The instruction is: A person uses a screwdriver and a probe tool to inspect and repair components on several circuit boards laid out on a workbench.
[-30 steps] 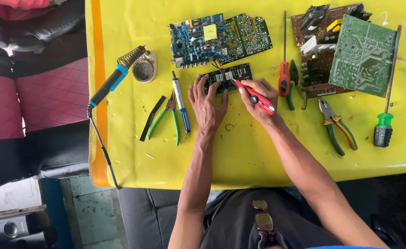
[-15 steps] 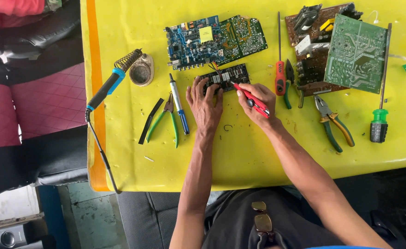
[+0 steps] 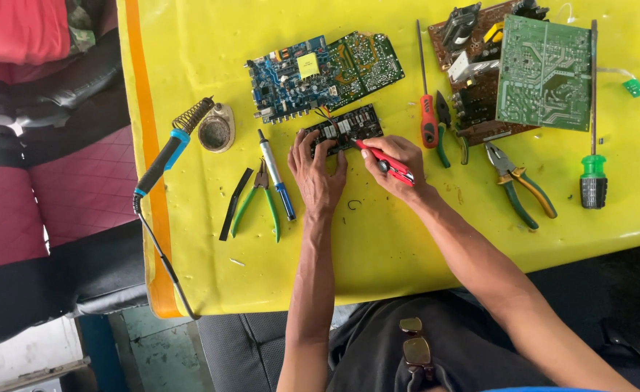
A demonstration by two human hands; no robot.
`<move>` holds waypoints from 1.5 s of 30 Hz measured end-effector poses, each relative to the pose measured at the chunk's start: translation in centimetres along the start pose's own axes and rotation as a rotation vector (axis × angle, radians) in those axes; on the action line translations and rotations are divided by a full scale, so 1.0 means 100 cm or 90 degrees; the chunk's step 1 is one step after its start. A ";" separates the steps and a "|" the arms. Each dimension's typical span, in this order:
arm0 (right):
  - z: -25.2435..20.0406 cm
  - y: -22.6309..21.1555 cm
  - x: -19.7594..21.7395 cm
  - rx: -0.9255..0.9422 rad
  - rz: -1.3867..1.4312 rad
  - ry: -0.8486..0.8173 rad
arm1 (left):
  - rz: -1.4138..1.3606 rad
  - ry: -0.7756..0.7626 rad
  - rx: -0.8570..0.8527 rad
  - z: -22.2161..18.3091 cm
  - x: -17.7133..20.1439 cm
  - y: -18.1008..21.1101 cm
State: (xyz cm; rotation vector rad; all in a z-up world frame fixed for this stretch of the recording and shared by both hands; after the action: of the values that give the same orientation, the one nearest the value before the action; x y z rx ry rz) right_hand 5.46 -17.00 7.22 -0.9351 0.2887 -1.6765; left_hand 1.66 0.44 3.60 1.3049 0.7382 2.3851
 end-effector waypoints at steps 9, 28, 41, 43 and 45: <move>-0.001 0.000 0.001 0.012 -0.008 0.009 | 0.006 0.015 0.009 0.000 -0.006 -0.002; -0.008 0.017 0.004 -0.023 -0.023 0.092 | 0.021 0.024 0.026 -0.001 -0.002 0.001; -0.003 0.009 0.010 -0.040 -0.020 0.065 | 0.045 0.024 0.021 -0.004 -0.009 -0.008; 0.006 0.003 0.022 -0.046 -0.011 0.048 | 0.048 0.034 0.008 -0.003 -0.011 -0.009; 0.008 0.004 0.032 0.025 -0.056 -0.025 | 0.056 0.042 0.012 -0.003 -0.009 -0.008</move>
State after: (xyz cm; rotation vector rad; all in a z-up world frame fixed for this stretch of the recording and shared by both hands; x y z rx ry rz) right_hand 6.16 -19.82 8.89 -0.9613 0.1896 -1.7357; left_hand 1.95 0.54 2.37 1.2978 0.7382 2.5075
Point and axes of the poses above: each hand's wrist, its own z-axis towards the middle knuckle, its own x-axis out of the back of the hand, y = z × x, the point moved 3 cm from there along z, towards the middle knuckle, and after that the axes turned 1 degree about z, right-handed, at the moved point
